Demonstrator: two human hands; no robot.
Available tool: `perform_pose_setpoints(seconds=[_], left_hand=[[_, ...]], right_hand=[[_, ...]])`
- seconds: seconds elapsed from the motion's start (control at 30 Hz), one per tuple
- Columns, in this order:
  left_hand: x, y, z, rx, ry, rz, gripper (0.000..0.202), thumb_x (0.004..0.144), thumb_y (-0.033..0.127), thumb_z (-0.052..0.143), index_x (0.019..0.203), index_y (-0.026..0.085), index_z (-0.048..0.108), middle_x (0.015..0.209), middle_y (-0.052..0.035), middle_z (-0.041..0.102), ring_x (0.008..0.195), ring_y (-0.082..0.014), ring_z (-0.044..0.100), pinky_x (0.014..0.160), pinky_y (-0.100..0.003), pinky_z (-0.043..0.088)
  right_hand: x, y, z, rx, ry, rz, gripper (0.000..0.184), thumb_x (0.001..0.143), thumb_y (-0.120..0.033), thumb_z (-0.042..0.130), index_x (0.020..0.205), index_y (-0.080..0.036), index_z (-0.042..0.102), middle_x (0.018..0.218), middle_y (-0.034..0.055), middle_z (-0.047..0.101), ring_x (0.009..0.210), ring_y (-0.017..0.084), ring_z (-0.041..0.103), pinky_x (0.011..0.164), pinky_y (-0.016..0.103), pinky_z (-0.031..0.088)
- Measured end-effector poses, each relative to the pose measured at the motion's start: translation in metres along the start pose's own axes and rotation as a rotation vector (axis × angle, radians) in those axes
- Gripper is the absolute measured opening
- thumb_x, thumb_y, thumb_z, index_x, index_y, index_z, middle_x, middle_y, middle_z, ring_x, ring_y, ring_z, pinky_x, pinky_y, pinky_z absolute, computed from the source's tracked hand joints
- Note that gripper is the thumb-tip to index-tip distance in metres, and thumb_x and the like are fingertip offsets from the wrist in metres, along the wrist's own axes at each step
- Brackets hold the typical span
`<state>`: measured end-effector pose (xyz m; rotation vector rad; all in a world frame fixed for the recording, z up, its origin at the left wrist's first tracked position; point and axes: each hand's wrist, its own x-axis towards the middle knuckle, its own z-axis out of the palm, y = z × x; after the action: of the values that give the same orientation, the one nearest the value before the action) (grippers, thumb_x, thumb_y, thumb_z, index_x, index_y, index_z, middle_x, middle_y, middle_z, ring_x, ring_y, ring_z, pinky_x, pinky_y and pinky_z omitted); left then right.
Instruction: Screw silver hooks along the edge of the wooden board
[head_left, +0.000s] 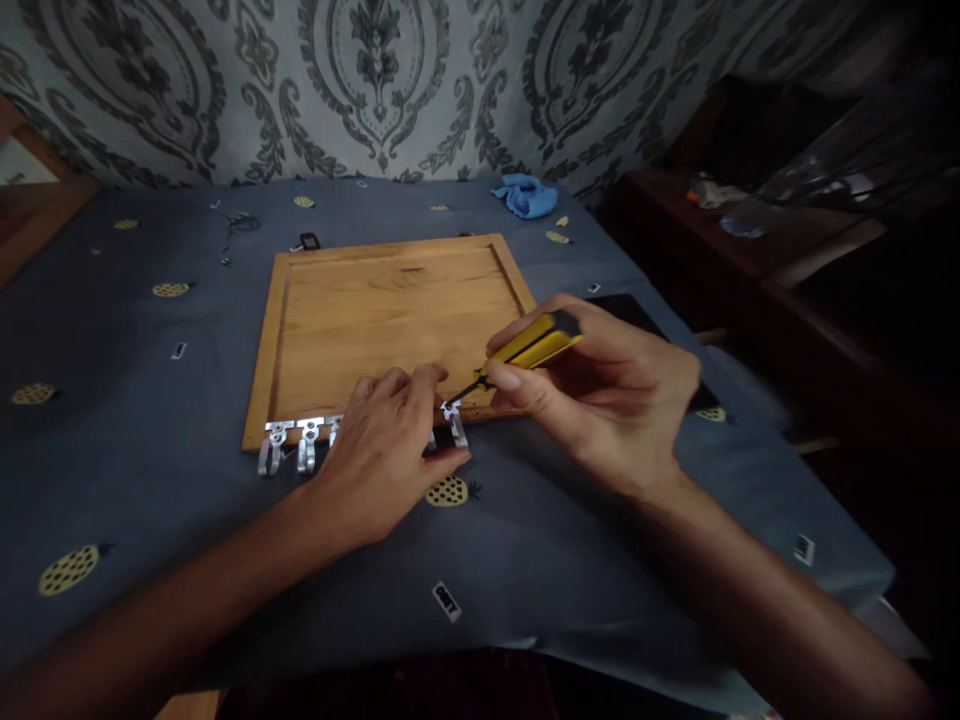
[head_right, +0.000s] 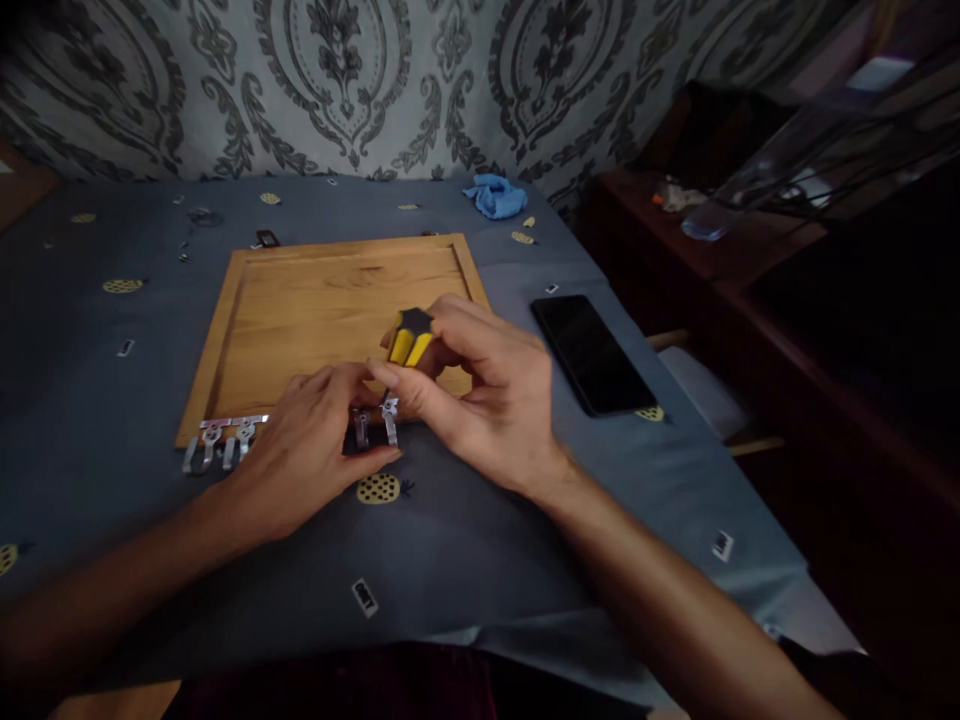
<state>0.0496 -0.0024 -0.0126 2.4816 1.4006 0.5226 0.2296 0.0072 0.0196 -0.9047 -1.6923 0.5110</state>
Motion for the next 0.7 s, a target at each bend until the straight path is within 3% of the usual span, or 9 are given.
perform_pose_setpoints(seconds=[0.17,0.37,0.7], left_hand=[[-0.001,-0.001,0.001,-0.006,0.008,0.009,0.057,0.078,0.032,0.082,0.12,0.017,0.046,0.106,-0.0072,0.068,0.102,-0.0308,0.063,0.089,-0.045,0.048],[0.0,0.0,0.0,-0.012,0.003,0.0,0.059,0.077,0.03,0.083,0.121,0.017,0.046,0.108,-0.0076,0.068,0.105,-0.0311,0.063,0.089,-0.046,0.048],[-0.001,-0.001,0.001,-0.016,0.005,0.01,0.06,0.077,0.03,0.084,0.121,0.016,0.046,0.109,-0.0086,0.068,0.104,-0.0315,0.062,0.089,-0.046,0.048]], right_hand=[[0.003,-0.006,-0.002,0.098,0.165,0.011,0.005,0.086,-0.025,0.074,0.083,-0.023,0.07,0.075,-0.0023,0.064,0.051,0.009,0.06,0.045,0.026,0.049],[-0.004,0.007,-0.002,-0.005,0.094,0.111,0.018,0.076,-0.037,0.083,0.078,-0.026,0.069,0.071,-0.0026,0.061,0.053,0.012,0.059,0.047,0.028,0.047],[-0.006,0.009,0.0,0.0,0.081,0.116,0.02,0.077,-0.04,0.082,0.079,-0.026,0.068,0.071,-0.0026,0.06,0.053,0.013,0.058,0.05,0.03,0.046]])
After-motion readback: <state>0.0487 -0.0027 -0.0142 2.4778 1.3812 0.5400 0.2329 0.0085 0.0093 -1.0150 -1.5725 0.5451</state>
